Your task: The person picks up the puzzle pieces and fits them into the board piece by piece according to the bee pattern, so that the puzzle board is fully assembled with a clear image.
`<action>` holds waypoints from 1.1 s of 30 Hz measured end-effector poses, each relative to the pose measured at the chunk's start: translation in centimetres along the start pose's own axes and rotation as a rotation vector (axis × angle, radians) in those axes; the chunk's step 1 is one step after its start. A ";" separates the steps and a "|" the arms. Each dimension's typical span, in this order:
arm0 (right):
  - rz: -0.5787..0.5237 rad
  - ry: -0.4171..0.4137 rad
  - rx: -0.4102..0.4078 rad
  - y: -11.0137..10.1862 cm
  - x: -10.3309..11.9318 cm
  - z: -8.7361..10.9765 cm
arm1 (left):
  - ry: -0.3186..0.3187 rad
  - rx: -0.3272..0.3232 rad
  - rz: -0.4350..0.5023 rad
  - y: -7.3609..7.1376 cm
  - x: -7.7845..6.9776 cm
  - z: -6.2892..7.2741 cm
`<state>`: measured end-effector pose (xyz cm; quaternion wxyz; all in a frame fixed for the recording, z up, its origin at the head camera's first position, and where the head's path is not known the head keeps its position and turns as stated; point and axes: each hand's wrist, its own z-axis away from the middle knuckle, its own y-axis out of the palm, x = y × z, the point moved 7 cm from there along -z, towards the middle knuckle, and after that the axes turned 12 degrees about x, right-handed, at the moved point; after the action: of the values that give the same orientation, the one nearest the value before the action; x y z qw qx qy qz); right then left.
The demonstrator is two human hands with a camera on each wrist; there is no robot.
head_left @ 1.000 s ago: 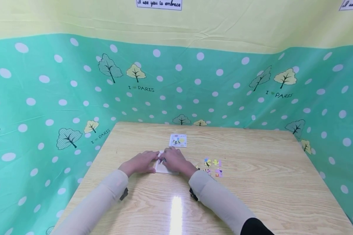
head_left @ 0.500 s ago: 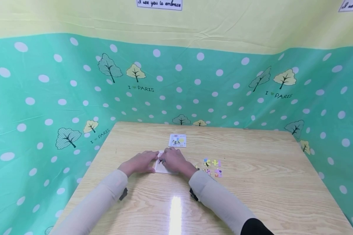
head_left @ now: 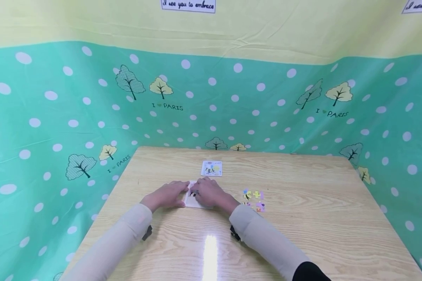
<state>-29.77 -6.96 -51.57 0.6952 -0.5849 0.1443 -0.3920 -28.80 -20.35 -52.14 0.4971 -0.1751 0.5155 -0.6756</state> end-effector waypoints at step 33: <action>-0.189 0.022 -0.076 -3.0 -7.0 7.3 | -0.038 0.015 0.005 0.3 0.1 0.0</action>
<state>-30.65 3.15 -48.60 0.6309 -0.6176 0.1108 -0.4563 -28.67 -20.45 -52.45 0.5097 -0.1829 0.5016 -0.6747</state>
